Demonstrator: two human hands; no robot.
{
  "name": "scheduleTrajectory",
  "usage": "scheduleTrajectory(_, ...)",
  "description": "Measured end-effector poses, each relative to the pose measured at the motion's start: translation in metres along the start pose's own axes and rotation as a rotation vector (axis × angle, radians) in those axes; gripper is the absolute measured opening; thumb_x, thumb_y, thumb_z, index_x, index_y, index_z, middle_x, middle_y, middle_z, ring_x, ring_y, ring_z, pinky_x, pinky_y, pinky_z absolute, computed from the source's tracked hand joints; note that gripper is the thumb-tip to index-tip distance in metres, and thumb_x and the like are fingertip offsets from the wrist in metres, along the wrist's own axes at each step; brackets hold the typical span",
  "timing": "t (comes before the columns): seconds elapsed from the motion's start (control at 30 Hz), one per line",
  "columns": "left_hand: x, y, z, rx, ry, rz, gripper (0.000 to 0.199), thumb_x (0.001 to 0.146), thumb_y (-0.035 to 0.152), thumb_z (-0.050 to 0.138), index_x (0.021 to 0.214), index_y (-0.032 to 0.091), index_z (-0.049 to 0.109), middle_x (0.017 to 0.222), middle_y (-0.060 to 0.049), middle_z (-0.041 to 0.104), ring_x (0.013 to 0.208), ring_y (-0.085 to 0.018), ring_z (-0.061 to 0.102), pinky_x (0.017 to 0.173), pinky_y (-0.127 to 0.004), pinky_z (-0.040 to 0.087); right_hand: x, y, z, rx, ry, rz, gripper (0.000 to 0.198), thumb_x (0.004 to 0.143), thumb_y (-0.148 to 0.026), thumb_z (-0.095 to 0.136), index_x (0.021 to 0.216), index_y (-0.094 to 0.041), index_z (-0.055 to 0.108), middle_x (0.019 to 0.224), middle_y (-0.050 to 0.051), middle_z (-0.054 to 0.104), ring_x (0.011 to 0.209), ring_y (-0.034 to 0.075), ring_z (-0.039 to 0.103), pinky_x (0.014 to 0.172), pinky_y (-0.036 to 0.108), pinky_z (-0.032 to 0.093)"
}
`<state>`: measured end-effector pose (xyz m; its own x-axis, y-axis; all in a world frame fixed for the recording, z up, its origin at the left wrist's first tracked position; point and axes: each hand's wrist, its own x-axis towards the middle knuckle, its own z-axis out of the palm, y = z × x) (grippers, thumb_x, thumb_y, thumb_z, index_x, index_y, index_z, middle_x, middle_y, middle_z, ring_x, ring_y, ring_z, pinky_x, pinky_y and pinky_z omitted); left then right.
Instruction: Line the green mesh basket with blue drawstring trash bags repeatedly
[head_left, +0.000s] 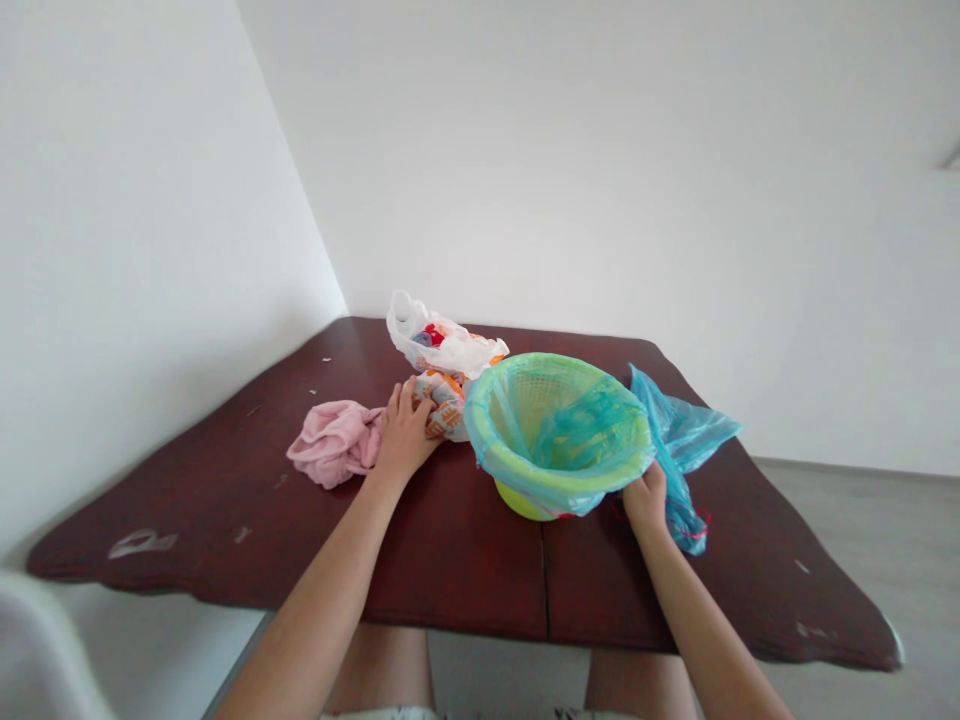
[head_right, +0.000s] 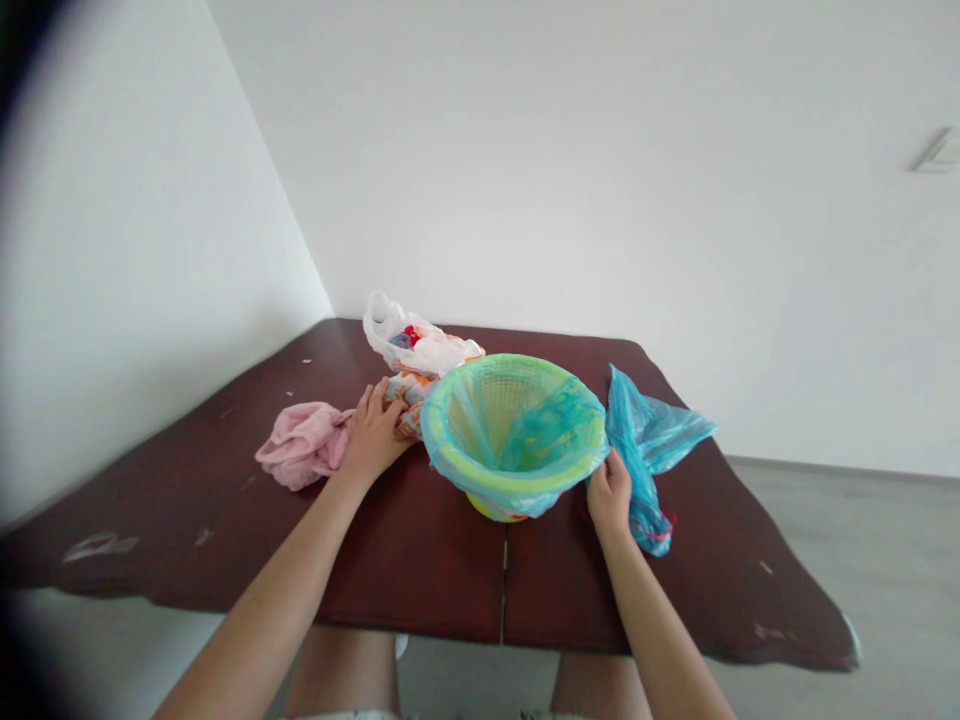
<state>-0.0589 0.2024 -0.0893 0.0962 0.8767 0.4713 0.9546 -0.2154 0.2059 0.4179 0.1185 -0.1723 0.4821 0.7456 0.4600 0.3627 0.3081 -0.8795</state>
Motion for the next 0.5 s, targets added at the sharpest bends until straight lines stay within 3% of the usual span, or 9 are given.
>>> scheduleTrajectory(0.17, 0.0, 0.01, -0.007, -0.017, -0.068, 0.006, 0.032, 0.095, 0.03, 0.082, 0.126, 0.023, 0.077, 0.164, -0.021, 0.073, 0.153, -0.045, 0.068, 0.133, -0.058, 0.054, 0.0, -0.007, 0.004, -0.016, -0.001, 0.033, 0.033, 0.105, -0.054, 0.068, 0.087, -0.027, 0.067, 0.079, 0.001, 0.067, 0.078, 0.024, 0.058, 0.076, 0.038, 0.053)
scheduleTrajectory(0.27, 0.001, 0.014, -0.034, 0.01, -0.02, -0.051, 0.027, 0.094, 0.025, 0.077, 0.121, 0.022, 0.074, 0.156, -0.023, 0.075, 0.142, -0.046, 0.074, 0.121, -0.058, 0.062, -0.001, -0.015, 0.006, -0.014, 0.01, 0.046, 0.036, 0.106, -0.055, 0.064, 0.083, -0.028, 0.063, 0.073, -0.001, 0.061, 0.072, 0.022, 0.054, 0.069, 0.035, 0.046)
scheduleTrajectory(0.37, 0.0, 0.018, -0.095, 0.028, 0.116, -0.134, 0.029, 0.094, 0.03, 0.08, 0.121, 0.024, 0.072, 0.142, -0.02, 0.079, 0.127, -0.044, 0.078, 0.105, -0.055, 0.067, -0.001, -0.02, 0.007, 0.004, 0.002, 0.06, 0.039, 0.107, -0.058, 0.062, 0.082, -0.028, 0.062, 0.069, -0.002, 0.059, 0.067, 0.021, 0.052, 0.064, 0.034, 0.041)
scheduleTrajectory(0.5, 0.003, 0.047, -0.196, -0.069, 0.535, -0.162, 0.055, 0.089, 0.039, 0.093, 0.136, 0.025, 0.069, 0.133, -0.014, 0.08, 0.118, -0.042, 0.078, 0.1, -0.053, 0.067, -0.002, -0.021, 0.008, 0.019, -0.021, 0.075, 0.038, 0.106, -0.059, 0.061, 0.084, -0.028, 0.065, 0.072, -0.001, 0.063, 0.069, 0.022, 0.055, 0.066, 0.035, 0.042)
